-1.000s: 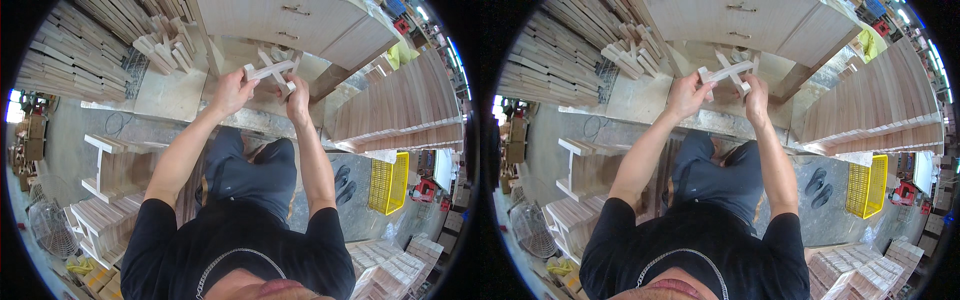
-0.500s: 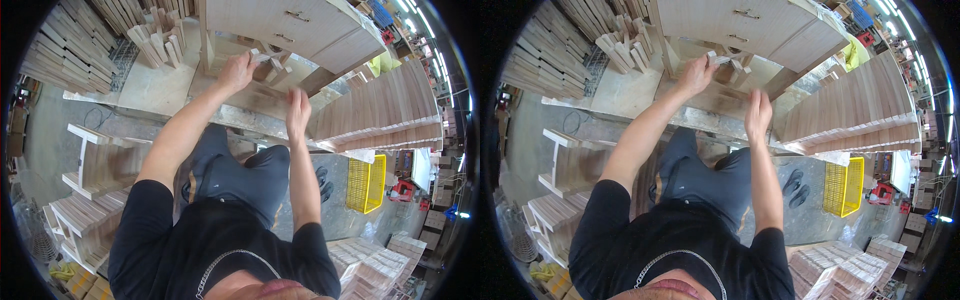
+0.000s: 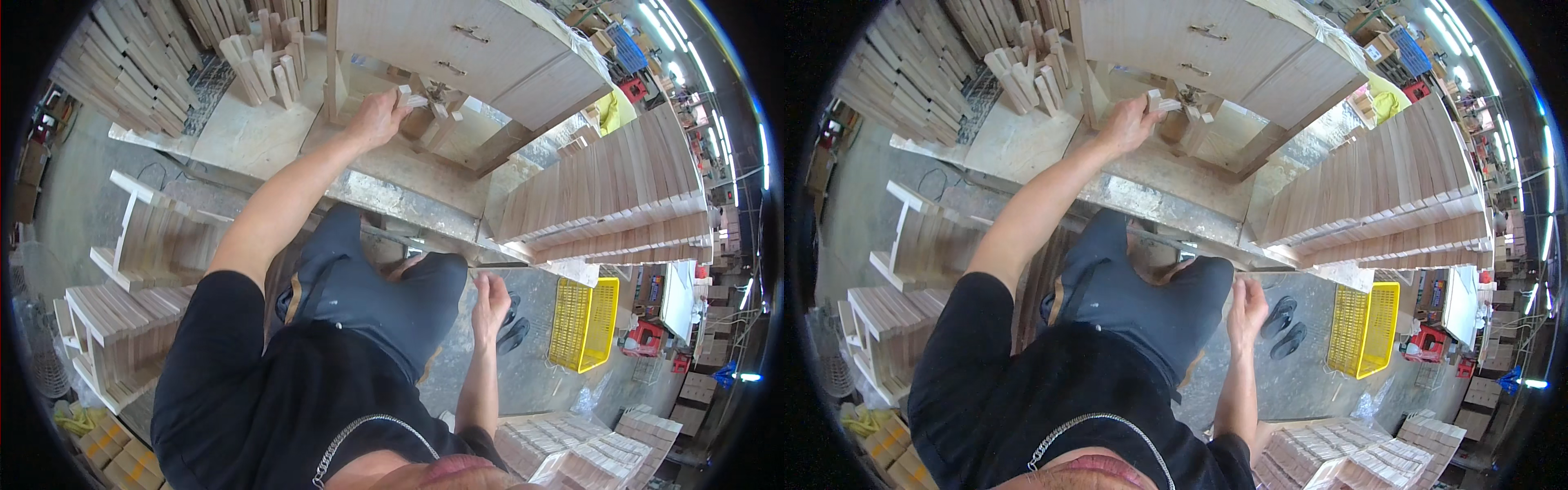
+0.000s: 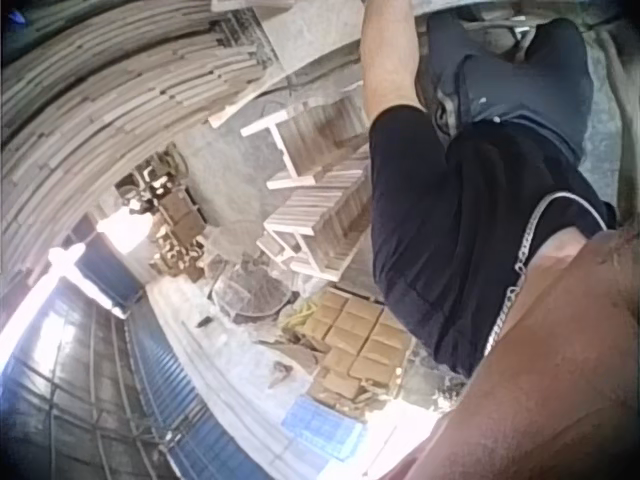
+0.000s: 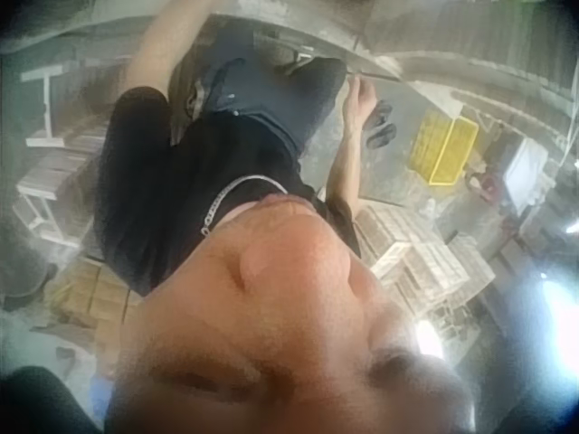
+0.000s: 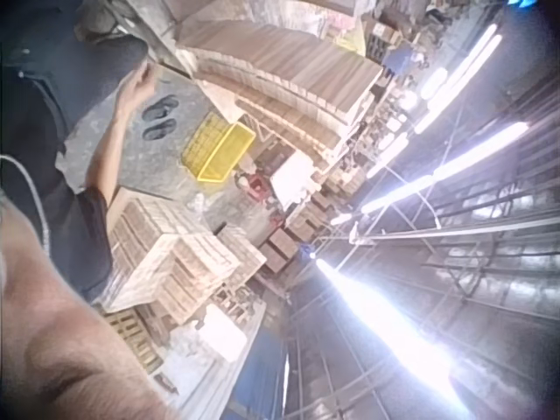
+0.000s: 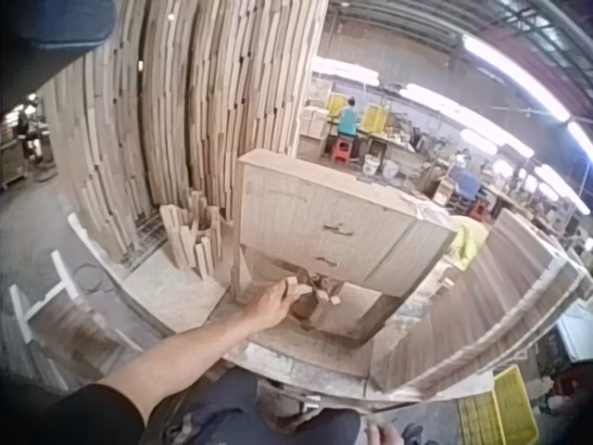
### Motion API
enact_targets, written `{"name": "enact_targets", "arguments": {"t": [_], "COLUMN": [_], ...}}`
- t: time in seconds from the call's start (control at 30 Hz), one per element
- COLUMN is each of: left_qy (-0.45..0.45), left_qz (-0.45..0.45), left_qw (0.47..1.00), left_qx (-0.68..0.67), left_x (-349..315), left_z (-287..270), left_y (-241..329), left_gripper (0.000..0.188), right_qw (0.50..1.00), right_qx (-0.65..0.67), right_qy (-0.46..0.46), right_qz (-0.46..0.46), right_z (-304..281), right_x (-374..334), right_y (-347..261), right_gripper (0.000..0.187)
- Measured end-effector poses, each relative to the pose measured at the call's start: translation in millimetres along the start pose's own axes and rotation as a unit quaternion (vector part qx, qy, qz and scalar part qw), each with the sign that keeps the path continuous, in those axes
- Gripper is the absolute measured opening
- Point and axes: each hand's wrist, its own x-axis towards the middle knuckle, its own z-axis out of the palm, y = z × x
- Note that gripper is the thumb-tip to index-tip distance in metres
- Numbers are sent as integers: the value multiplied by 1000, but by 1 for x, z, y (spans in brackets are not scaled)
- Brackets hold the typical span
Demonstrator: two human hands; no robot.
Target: Assemble H-shaped wooden components by joining cross-members and then stacking them into a larger structure.
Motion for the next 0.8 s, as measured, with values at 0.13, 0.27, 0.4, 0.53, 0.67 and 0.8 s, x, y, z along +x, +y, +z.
{"name": "enact_targets", "arguments": {"t": [0.13,0.27,0.4,0.53,0.67,0.8], "left_qy": [-21,-43,-18,-91,-40,62], "left_qz": [-29,-72,28,-151,-363,-320], "left_qw": [999,994,997,940,729,634], "left_qx": [-20,-72,-64,-291,-579,-701], "left_x": [12,-16,-77,-154,-194,-221], "left_z": [-8,-42,-55,-108,-145,-163], "left_y": [-4,21,-1,16,-4,-31], "left_gripper": [29,29,27,25,29,53], "right_qw": [996,984,930,809,740,749], "right_qx": [13,-84,-205,-317,-244,-105], "right_qy": [-54,-91,-96,-93,-249,-263], "right_qz": [-68,-125,-291,-486,-575,-599], "right_z": [26,34,30,57,125,209], "right_x": [3,0,13,41,64,70], "right_y": [-24,-58,-77,-123,-154,-192], "right_gripper": [22,21,31,60,55,42]}}
